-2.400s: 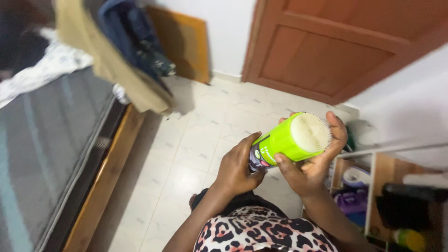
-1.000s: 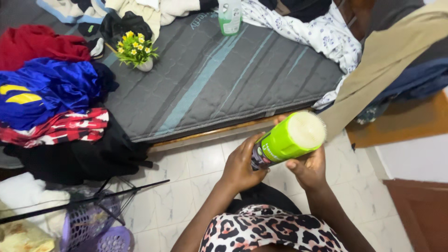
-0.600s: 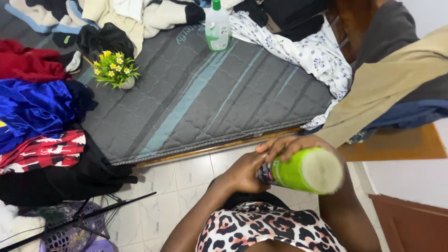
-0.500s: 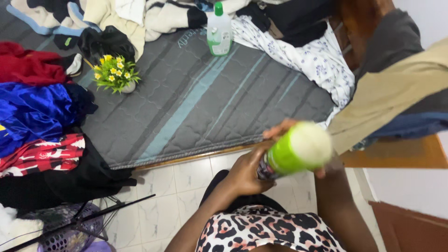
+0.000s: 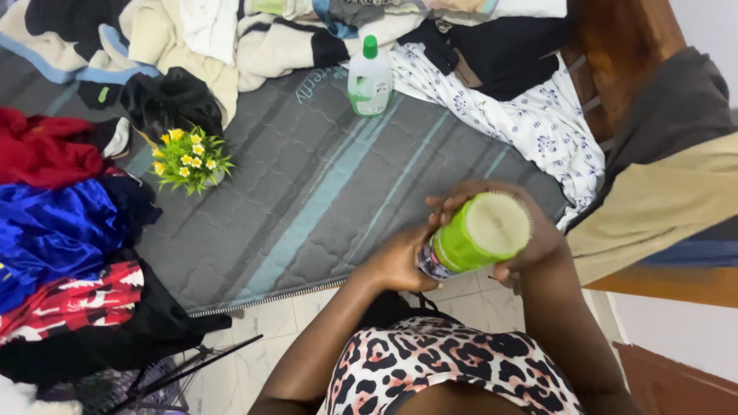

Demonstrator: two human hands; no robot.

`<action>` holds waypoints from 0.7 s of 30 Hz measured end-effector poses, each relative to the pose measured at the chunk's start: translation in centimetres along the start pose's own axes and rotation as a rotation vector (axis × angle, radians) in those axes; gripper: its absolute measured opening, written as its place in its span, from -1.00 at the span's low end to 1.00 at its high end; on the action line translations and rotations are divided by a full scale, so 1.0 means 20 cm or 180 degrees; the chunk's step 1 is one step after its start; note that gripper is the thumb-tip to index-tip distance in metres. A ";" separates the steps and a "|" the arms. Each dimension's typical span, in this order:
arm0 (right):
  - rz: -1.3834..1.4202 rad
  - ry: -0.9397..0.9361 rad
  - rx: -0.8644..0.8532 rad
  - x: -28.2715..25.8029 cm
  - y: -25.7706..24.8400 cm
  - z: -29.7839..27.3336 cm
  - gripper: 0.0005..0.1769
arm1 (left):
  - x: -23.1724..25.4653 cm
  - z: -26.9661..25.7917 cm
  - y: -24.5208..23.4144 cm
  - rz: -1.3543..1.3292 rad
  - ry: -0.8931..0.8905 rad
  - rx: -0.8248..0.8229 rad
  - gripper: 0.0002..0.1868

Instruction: The person repeatedly retrieves items from a shelf and places them on a mattress. The person handles a large bottle, a potted plant, a small bottle, a box, a lipstick, a small jar, and a flower pin, placing each on the mattress after brief handling.

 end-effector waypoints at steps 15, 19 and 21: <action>0.0746 -0.0201 -0.1788 0.06 -0.24 0.34 -0.10 | -0.21 0.27 -0.15 -0.0560 -0.0222 -0.0720 -0.01; 0.1100 -0.0160 -0.2331 0.02 -0.25 0.44 -0.23 | -0.28 0.32 -0.07 -0.0284 -0.0738 -0.1308 -0.38; 0.1265 -0.0019 -0.2547 0.00 -0.25 0.48 -0.29 | -0.29 0.35 -0.06 -0.0388 -0.0678 -0.1249 -0.43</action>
Point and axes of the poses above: each hand's wrist, its own z-axis towards the middle knuckle, its own y-axis out of the palm, x = y × z, the point moved 6 cm from there along z, towards the middle knuckle, and after that the axes turned 11 degrees about z, right-handed, at the moved point
